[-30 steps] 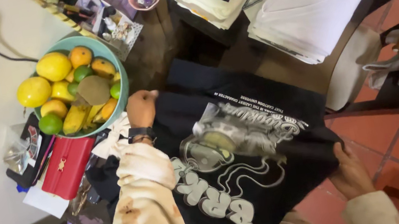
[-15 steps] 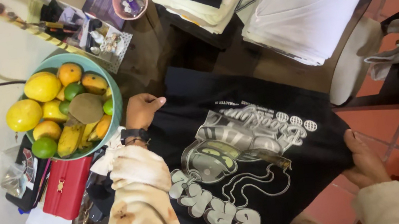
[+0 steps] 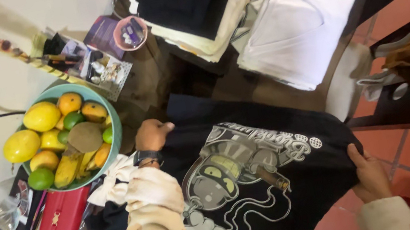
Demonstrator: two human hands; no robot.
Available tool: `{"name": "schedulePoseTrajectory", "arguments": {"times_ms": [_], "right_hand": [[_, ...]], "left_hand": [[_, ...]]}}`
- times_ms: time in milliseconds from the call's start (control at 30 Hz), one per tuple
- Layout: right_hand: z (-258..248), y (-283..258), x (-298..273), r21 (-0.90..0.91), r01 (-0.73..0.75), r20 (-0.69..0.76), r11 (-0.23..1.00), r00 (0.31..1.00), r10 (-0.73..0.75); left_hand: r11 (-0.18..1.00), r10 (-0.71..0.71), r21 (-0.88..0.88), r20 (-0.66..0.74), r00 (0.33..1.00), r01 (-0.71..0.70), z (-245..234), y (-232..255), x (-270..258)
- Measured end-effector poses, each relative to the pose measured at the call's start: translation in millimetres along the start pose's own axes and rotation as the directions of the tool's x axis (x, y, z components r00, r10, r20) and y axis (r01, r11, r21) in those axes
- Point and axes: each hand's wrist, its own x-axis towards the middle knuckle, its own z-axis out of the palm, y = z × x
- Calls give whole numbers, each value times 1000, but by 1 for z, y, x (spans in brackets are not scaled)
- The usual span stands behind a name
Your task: The person folds a black t-shirt on a table, aligns the sleeves, and places it onto a stack of folded shirts. The person then picks up a pair of black socks and begins folding them together.
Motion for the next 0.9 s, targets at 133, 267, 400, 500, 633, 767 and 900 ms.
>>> {"name": "schedulePoseTrajectory", "arguments": {"times_ms": [133,267,400,500,633,767,900], "right_hand": [[-11,13,17,61,259,90,964,961,-263],[-6,4,24,148,214,152,966,960,-236],[11,-15,12,74,32,117,997,992,-41],[13,-22,15,-11,87,43,996,995,-87],[5,-15,27,173,354,80,919,925,-371],[17,-32,24,223,209,9,952,976,-216],[29,-44,13,163,86,-34,983,996,-81]], "left_hand": [[906,155,-297,-430,889,-302,22,-20,19],[843,59,-516,-194,979,-153,28,-17,32],[961,101,-266,102,990,-70,15,-15,36],[966,177,-181,-55,983,-184,14,-12,43],[572,55,-804,-161,985,-163,27,-10,58],[445,142,-895,30,989,-37,33,-19,69],[880,79,-475,166,983,10,29,-14,73]]}}
